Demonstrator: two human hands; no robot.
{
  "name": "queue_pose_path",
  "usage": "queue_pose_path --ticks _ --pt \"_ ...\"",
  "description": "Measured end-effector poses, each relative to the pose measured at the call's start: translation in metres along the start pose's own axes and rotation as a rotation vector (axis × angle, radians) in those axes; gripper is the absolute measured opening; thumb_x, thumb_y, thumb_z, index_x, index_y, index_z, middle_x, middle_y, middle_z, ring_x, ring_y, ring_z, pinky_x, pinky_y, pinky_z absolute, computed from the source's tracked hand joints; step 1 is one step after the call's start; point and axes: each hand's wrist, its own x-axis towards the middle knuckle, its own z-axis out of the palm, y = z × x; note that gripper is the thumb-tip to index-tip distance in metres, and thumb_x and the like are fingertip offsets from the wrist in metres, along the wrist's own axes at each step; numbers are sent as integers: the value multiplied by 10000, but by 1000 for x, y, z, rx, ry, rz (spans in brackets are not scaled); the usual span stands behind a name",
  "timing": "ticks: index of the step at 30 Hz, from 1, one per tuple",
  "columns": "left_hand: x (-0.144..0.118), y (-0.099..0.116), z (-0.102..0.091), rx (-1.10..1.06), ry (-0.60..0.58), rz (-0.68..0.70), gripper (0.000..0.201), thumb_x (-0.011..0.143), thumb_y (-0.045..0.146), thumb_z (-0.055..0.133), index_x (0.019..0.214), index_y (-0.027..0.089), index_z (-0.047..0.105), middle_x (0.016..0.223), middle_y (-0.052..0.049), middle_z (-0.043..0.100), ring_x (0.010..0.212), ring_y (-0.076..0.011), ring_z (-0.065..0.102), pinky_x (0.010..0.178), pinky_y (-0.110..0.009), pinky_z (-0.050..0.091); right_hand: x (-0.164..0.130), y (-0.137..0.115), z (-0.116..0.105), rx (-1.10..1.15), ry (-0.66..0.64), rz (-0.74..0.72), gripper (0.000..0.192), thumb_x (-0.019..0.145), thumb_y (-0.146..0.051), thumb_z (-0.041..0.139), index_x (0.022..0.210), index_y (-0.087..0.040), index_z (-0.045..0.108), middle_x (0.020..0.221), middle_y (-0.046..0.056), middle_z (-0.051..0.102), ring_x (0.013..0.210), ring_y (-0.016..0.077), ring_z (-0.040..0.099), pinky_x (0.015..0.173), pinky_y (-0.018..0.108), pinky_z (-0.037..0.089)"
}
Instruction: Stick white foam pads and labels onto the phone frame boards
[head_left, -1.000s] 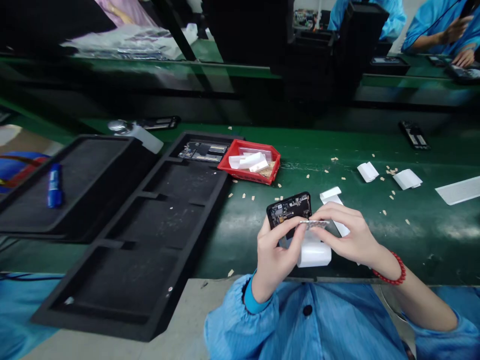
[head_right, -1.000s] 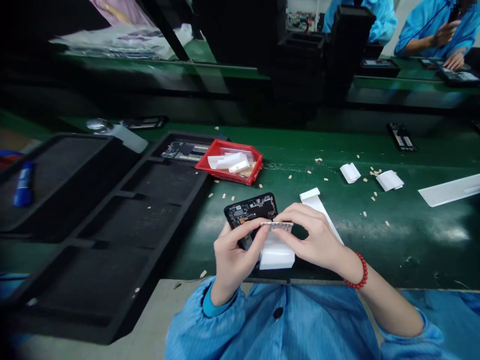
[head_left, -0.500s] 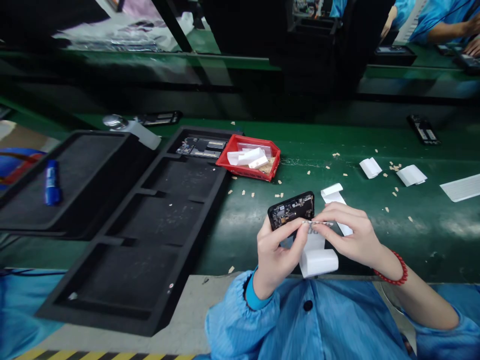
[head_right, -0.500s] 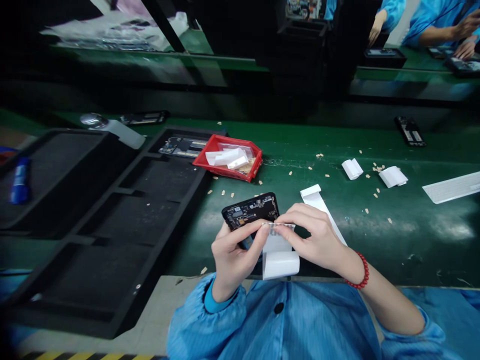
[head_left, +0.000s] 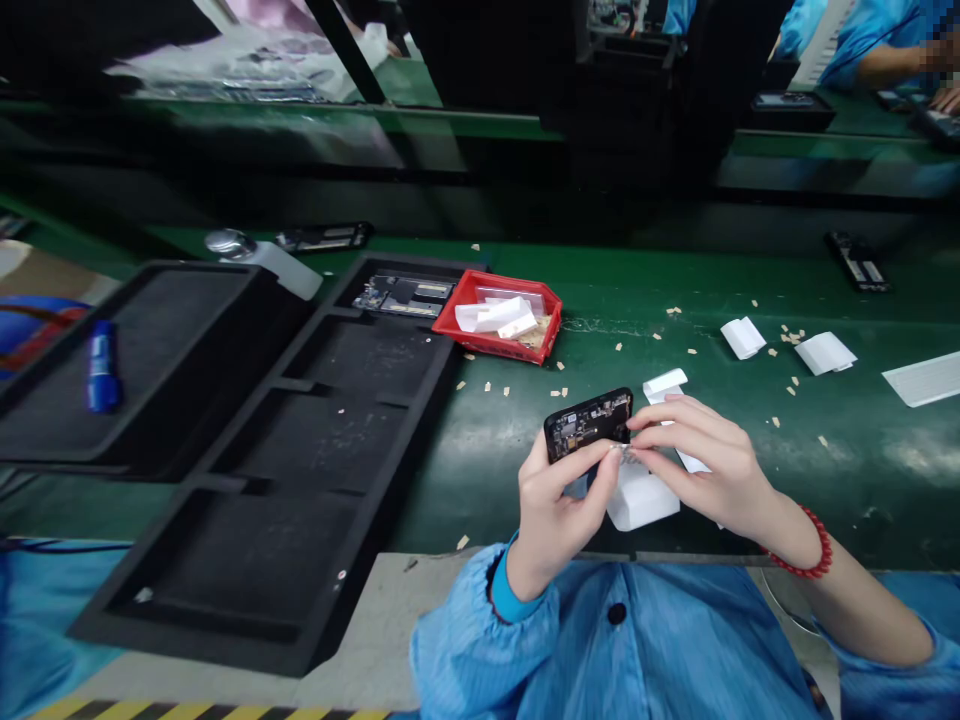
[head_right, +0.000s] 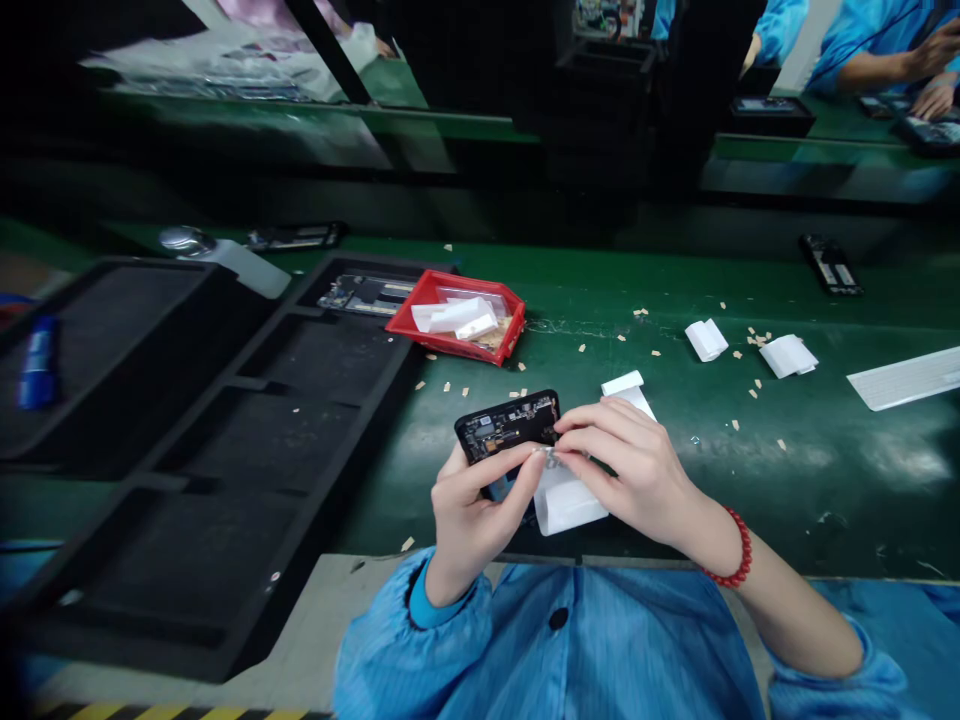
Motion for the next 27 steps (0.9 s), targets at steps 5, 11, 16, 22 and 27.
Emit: queue_pose_path --ticks 5,11,16,22,27 --pt "-1 -3 4 -13 17 -53 89 828 141 723 800 177 800 846 -60 741 713 -156 724 664 -241 605 -5 3 0 -245 13 -148 108 915 -63 649 963 -157 674 1006 120 787 866 206 741 920 462 563" --pt "-2 -9 7 -26 -68 -239 118 832 238 720 786 184 813 853 -76 761 743 -191 731 689 -287 610 -5 9 2 -296 -27 -218 99 934 -77 599 943 -161 650 1004 119 795 880 210 745 945 479 553" --pt "1 -19 12 -4 -164 -352 144 836 248 694 804 173 813 877 -96 766 814 -222 735 730 -323 608 -8 11 -1 12 -113 -29 70 947 -125 590 941 -191 611 1170 141 721 1068 223 698 1003 471 526" --pt "14 -41 7 6 -306 -456 228 787 168 650 949 169 810 1043 -134 768 1000 -292 738 924 -455 581 8 7 -14 268 -197 312 77 1020 -196 479 963 -235 513 1294 130 643 1176 214 647 978 397 538" --pt "19 -32 -18 -4 -324 -393 407 856 114 511 1190 208 725 1240 -121 696 1164 -259 679 1031 -439 533 32 9 -8 250 -325 298 92 1047 -230 423 965 -239 465 1328 134 605 1258 211 591 1017 387 503"
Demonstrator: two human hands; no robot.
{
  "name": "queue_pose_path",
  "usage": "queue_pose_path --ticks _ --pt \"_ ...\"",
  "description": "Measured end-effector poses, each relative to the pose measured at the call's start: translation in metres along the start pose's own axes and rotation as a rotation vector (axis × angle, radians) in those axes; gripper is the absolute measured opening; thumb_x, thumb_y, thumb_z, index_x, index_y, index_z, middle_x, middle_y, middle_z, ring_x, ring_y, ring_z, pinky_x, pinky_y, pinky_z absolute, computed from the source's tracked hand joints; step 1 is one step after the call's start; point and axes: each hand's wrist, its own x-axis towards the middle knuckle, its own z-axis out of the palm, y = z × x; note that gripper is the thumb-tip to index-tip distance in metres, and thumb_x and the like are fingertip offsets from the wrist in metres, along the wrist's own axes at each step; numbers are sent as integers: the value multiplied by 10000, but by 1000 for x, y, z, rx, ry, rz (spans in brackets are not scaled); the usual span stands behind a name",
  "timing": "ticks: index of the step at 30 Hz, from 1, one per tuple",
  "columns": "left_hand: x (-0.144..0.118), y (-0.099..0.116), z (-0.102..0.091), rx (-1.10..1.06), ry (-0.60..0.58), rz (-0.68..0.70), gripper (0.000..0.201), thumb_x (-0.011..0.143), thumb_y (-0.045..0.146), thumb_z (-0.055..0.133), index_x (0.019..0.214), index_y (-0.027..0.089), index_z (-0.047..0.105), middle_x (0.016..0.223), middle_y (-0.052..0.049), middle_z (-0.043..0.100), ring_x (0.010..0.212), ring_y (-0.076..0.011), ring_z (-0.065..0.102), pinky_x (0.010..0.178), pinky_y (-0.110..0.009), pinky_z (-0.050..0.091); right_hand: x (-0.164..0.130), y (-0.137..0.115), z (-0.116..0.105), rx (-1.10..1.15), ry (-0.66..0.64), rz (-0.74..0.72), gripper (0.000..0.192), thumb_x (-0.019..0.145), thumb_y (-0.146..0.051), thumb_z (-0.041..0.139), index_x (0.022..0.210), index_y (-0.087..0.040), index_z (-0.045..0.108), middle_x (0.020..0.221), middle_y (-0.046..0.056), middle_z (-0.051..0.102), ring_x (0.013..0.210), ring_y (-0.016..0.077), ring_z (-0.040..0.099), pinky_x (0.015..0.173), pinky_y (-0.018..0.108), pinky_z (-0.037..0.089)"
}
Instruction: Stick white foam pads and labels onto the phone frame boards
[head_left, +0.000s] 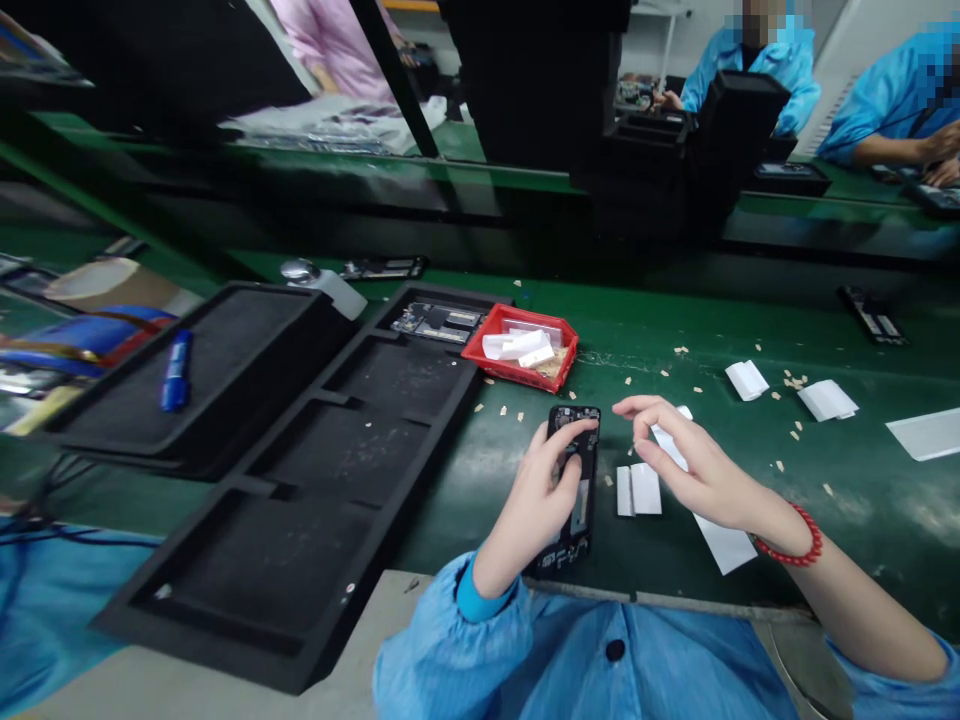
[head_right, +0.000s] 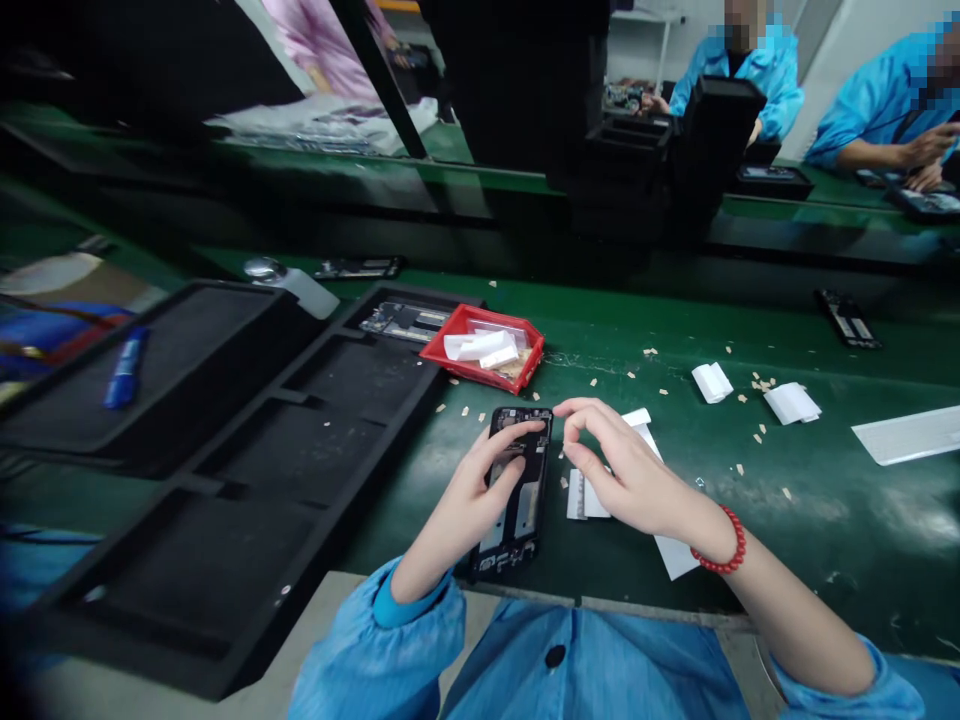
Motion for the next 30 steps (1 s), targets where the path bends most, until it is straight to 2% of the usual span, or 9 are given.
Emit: queue_pose_path --ticks 3,5,8,11,16,21,25,27,30 --pt "-16 8 -6 -29 -94 97 486 911 110 462 1344 259 628 1377 -96 641 1287 -237 612 1058 -392 524 14 -4 5 -52 -53 -85 95 1034 -191 422 961 -229 469 1294 154 609 1276 231 577 1019 406 503" --pt "-26 10 -5 -43 -111 90 527 922 124 486 1426 259 557 1463 -97 594 1385 -253 537 1105 -403 493 19 -6 9 -67 -53 -131 108 1023 -163 425 956 -221 485 1270 160 616 1275 240 579 1018 416 506" --pt "-34 12 -3 -112 -112 36 547 933 136 507 1465 264 522 1514 -84 553 1436 -257 479 1164 -419 436 19 -5 14 -4 63 -113 56 1010 -211 504 1057 -221 533 1312 151 609 1285 240 578 1031 418 510" --pt "-36 20 -2 -251 -157 6 564 935 132 533 1472 306 517 1549 -44 505 1449 -245 452 1195 -421 387 12 -4 16 146 236 30 220 972 -312 609 1173 -228 582 1293 126 650 1276 244 597 1058 435 510" --pt "-36 34 0 -410 -212 2 637 921 99 557 1501 343 464 1598 -15 403 1468 -256 408 1216 -454 337 3 -8 14 386 169 154 202 953 -387 629 969 -214 734 1314 124 677 1252 255 636 1054 448 518" --pt "-37 37 6 -452 -192 -5 647 910 99 565 1494 363 472 1610 -4 405 1479 -246 403 1211 -433 366 2 -13 13 389 211 126 176 927 -292 665 782 -200 698 1282 111 688 1213 238 649 1028 415 516" --pt "-33 37 15 -682 -105 -223 832 850 140 656 1574 318 287 1424 -71 637 1248 -223 658 1053 -372 541 -5 -22 11 277 283 35 141 947 -226 626 811 -202 656 1002 61 724 960 174 688 854 313 549" --pt "-29 37 20 -886 -84 -422 699 803 178 698 1455 250 456 1212 -64 748 1063 -215 737 942 -332 588 -9 -29 9 223 269 -3 146 962 -192 588 821 -201 624 811 12 674 759 131 645 703 250 529" --pt "-23 37 25 -1096 -129 -758 332 749 247 729 1068 182 669 952 -62 784 895 -242 758 833 -339 602 -13 -35 5 164 154 14 161 976 -178 554 819 -202 580 720 -24 608 637 97 570 594 205 473"
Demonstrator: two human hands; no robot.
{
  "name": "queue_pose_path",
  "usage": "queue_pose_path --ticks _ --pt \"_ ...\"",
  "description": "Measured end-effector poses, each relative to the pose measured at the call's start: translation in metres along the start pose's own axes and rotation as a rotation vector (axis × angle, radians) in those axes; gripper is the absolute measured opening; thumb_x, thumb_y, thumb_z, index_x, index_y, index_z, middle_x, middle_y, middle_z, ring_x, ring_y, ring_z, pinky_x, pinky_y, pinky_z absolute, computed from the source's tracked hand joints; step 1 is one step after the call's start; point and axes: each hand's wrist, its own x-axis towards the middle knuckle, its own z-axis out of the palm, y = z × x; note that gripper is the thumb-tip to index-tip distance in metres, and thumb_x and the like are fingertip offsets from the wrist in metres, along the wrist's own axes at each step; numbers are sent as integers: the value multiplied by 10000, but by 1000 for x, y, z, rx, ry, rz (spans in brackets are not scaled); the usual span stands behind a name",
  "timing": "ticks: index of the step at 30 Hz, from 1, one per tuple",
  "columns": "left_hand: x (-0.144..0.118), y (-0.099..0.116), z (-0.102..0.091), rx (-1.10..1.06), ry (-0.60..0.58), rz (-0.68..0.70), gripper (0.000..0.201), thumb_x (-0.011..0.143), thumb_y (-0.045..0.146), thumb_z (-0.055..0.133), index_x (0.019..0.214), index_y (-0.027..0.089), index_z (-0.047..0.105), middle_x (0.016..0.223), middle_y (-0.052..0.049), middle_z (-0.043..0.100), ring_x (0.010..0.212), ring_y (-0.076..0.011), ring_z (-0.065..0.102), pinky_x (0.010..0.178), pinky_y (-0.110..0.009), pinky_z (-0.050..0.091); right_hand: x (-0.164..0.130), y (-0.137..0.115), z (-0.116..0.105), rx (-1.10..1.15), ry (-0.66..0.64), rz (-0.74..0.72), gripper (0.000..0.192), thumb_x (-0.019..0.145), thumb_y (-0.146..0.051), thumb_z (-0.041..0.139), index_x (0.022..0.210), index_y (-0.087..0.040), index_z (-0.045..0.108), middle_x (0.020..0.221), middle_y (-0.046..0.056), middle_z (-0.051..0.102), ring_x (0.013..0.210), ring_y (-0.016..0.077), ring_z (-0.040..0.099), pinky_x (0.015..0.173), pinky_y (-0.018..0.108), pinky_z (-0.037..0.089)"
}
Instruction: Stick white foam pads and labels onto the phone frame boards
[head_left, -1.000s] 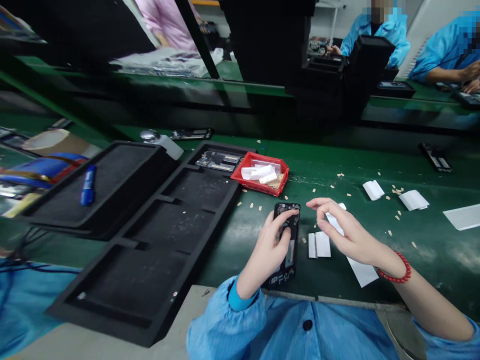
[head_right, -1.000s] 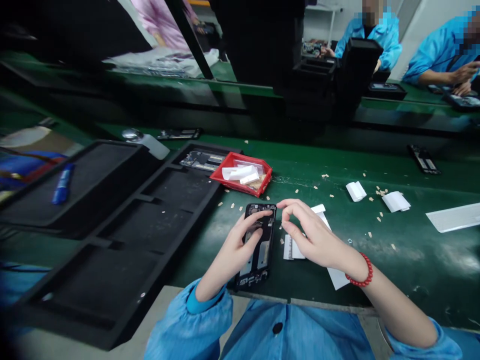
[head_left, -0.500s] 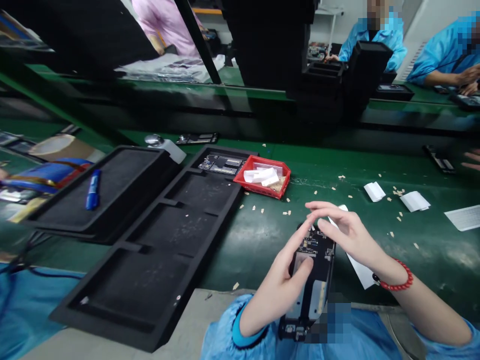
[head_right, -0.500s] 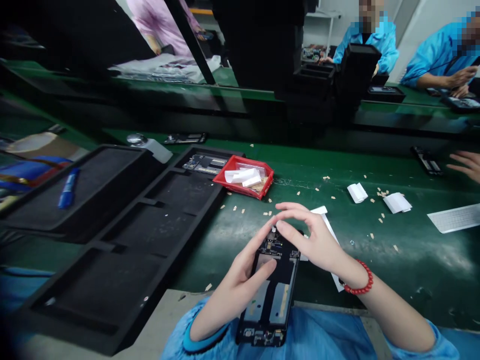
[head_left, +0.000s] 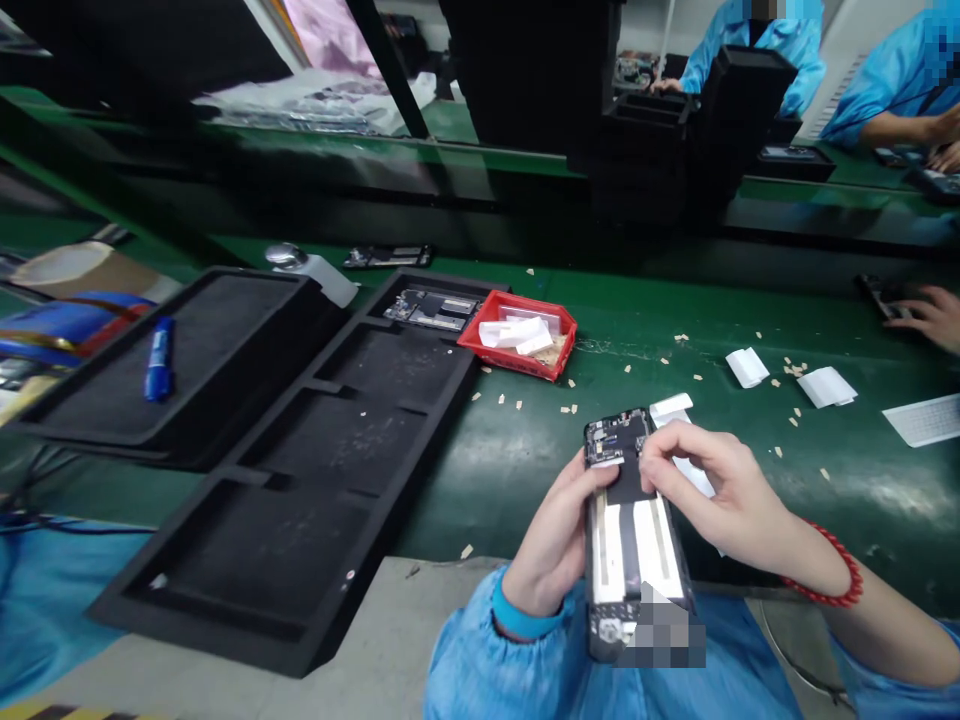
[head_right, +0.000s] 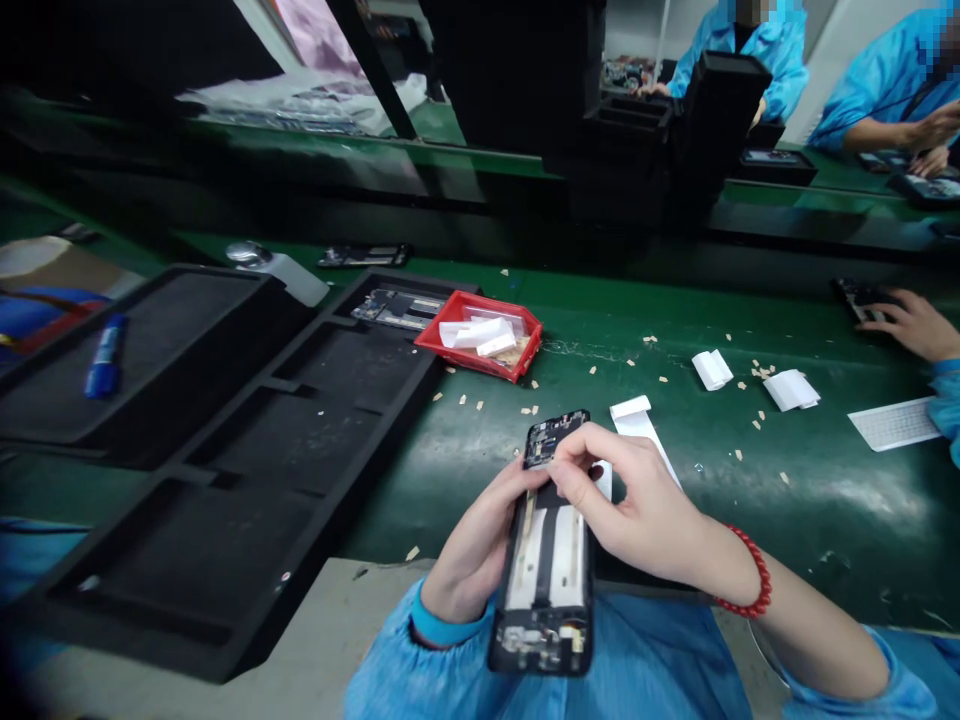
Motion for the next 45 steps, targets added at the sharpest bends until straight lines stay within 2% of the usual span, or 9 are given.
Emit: queue_pose_path --ticks 2,4,10,14,18,27,33,37,45 --pt "0 1 2 -57 -15 -182 255 777 372 687 934 171 691 816 -77 768 827 -277 755 796 -395 602 0 0 -2 -29 -78 57 171 988 -199 535 820 -201 568 725 -20 609 634 98 563 570 201 456" --pt "-3 1 4 -53 -85 -203 348 820 473 562 867 162 711 780 -106 756 872 -320 746 823 -455 590 -1 2 -3 -58 -140 123 187 997 -219 512 820 -200 565 716 -13 604 627 107 556 538 209 435" --pt "-23 1 8 241 -192 327 384 746 306 471 943 212 787 896 -65 786 1081 -341 699 859 -470 580 -4 -15 -15 -21 -274 109 180 955 -142 519 789 -211 518 702 -23 571 603 102 499 556 229 434" --pt "-31 -4 12 521 -256 491 599 754 203 447 1300 247 690 1066 -34 777 1195 -320 663 873 -438 588 -2 -34 -23 -6 -339 53 209 908 -72 537 772 -217 472 731 -22 571 649 99 520 587 217 452" --pt "-41 -12 22 620 -136 599 770 765 96 366 1509 257 478 1238 -36 731 1241 -313 640 903 -454 588 1 -42 -25 -72 -359 20 225 887 -50 527 773 -231 459 696 -29 551 632 104 517 560 221 440" --pt "-45 -12 28 597 -148 629 640 913 222 326 1546 266 410 1432 -44 605 1347 -336 549 1090 -492 484 4 -42 -22 -90 -328 -5 234 828 -42 525 725 -238 451 659 -43 565 590 100 491 543 219 455" --pt "-42 3 13 544 -419 439 625 977 379 423 1581 250 322 1593 -38 433 1457 -383 383 1223 -559 274 5 -44 -23 -76 -359 52 217 802 -37 486 698 -218 427 657 -44 543 610 87 468 577 199 428" --pt "-42 6 10 527 -448 398 575 1022 402 389 1579 275 323 1652 -19 334 1496 -372 319 1260 -550 175 6 -44 -23 -65 -350 49 225 797 -32 491 691 -213 409 651 -51 519 609 78 444 580 186 408" --pt "-42 9 8 538 -473 387 557 1036 412 384 1578 298 327 1615 -17 414 1504 -373 322 1258 -563 192 6 -46 -21 -73 -340 20 238 806 -14 502 698 -208 415 651 -65 505 600 58 441 549 166 389"
